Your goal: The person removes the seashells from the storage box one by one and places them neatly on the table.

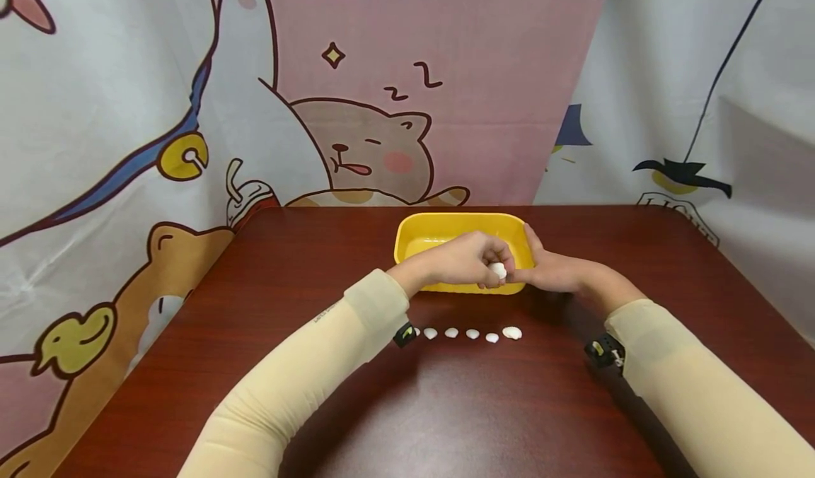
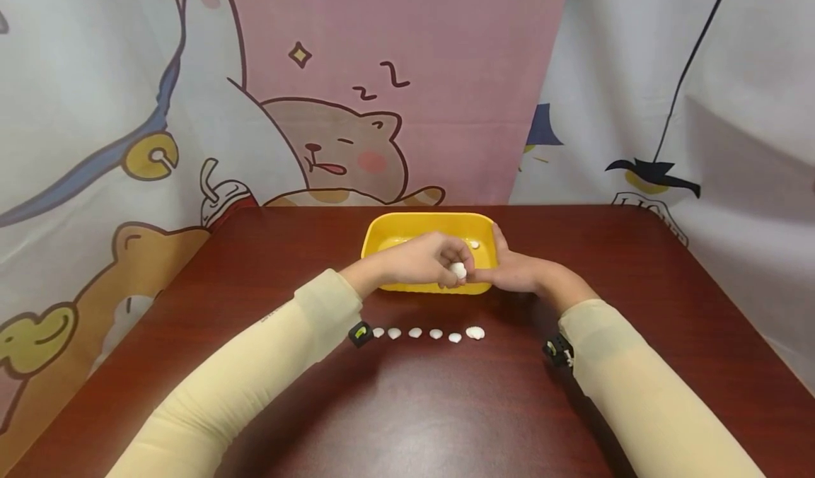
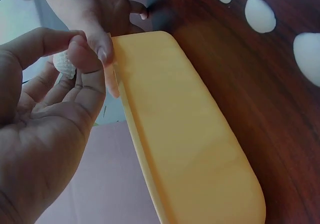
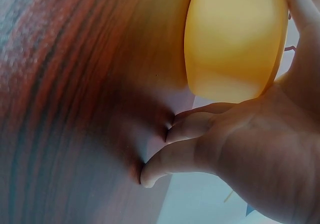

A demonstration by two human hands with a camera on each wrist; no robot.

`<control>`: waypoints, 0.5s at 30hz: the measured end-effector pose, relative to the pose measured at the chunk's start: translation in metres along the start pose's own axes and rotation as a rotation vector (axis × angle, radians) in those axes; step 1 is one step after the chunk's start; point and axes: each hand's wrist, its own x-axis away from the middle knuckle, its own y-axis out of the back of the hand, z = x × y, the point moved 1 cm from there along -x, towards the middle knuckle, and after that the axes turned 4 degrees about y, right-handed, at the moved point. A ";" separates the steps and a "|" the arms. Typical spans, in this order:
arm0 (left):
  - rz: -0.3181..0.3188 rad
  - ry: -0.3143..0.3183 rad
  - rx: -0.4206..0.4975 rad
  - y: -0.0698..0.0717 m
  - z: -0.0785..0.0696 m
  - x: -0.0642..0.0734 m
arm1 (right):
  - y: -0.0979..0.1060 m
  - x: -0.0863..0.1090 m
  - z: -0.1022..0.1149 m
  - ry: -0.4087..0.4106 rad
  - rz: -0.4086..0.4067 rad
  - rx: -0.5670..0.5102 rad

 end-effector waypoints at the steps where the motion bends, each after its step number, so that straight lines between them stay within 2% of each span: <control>1: -0.003 0.000 -0.017 0.000 0.000 0.000 | 0.000 0.000 0.000 -0.006 0.004 0.001; 6: -0.015 0.003 -0.102 0.000 0.001 -0.001 | 0.002 0.000 0.000 -0.034 0.019 -0.002; 10: -0.012 0.001 -0.157 -0.001 0.002 -0.002 | 0.002 -0.001 -0.001 -0.026 0.014 -0.003; 12: 0.010 0.007 -0.165 -0.002 0.001 -0.002 | 0.001 -0.001 -0.001 -0.019 0.007 -0.003; 15: 0.084 0.013 -0.182 -0.006 0.001 0.000 | 0.000 -0.001 -0.001 -0.009 -0.008 -0.003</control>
